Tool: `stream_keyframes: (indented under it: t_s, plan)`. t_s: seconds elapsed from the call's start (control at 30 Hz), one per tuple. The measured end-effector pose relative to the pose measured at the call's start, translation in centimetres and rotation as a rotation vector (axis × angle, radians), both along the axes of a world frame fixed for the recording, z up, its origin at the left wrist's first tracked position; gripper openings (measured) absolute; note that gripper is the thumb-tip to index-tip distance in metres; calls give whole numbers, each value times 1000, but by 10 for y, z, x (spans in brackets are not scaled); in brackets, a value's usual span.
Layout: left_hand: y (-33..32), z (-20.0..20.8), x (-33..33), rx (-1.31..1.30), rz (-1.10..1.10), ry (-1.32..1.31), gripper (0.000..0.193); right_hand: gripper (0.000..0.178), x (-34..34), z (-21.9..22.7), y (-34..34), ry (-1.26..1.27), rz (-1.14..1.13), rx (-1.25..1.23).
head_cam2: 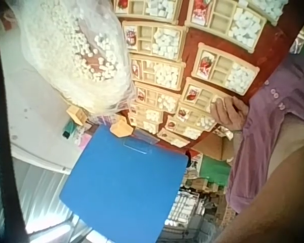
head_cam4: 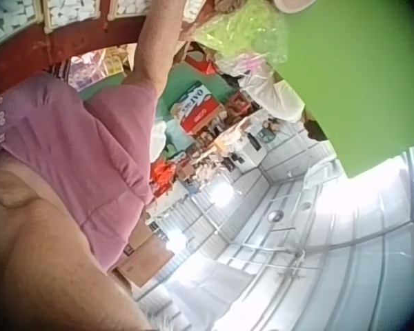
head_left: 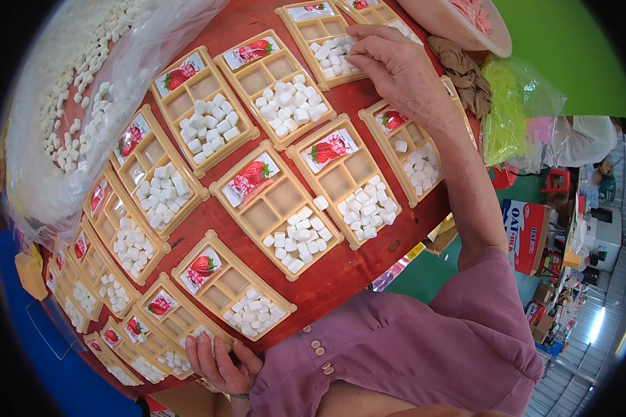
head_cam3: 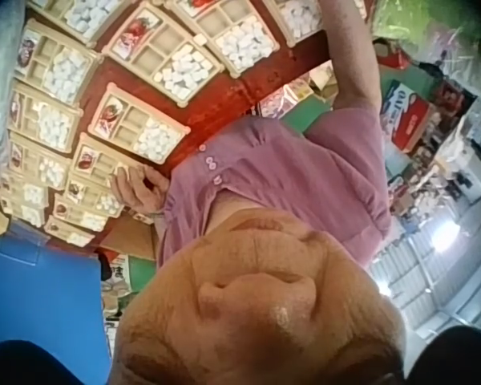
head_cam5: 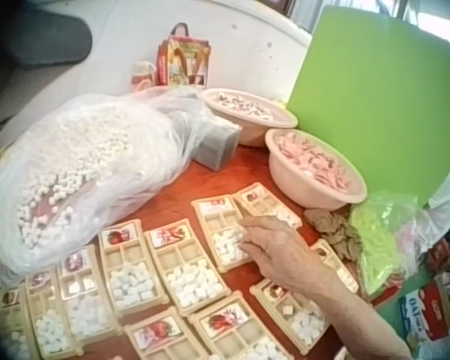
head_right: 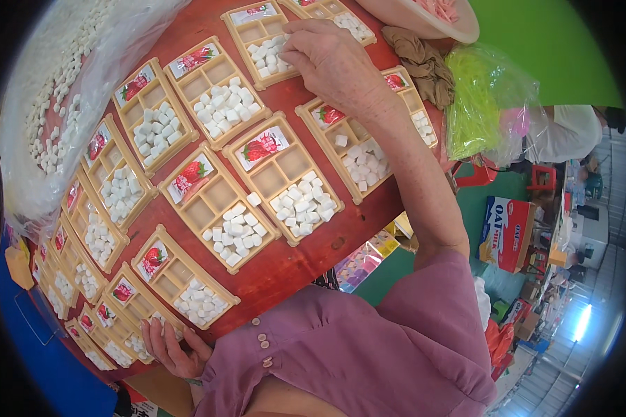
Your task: Manually packing small white cube-shaped items into partitioned boxes.
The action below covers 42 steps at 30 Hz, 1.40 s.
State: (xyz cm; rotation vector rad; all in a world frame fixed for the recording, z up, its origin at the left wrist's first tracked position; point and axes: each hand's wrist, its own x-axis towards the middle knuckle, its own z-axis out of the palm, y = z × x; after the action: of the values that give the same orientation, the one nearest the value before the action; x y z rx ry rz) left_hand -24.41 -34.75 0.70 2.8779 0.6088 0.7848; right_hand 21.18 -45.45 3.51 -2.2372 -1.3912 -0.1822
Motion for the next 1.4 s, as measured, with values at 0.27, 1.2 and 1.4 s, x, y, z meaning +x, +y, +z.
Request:
stream_keyframes:
  t_s: [0.27,1.2,1.4]
  plan:
    - [1,3,-2,14,-13,41,29,15,3,-1,2,51,5,-36]
    - [2,3,1,24,-31,36,30,15,7,8,-24,-7,-93,12]
    - [1,1,2,5,-26,-9,31,16,4,6,-20,-62,-66,-34]
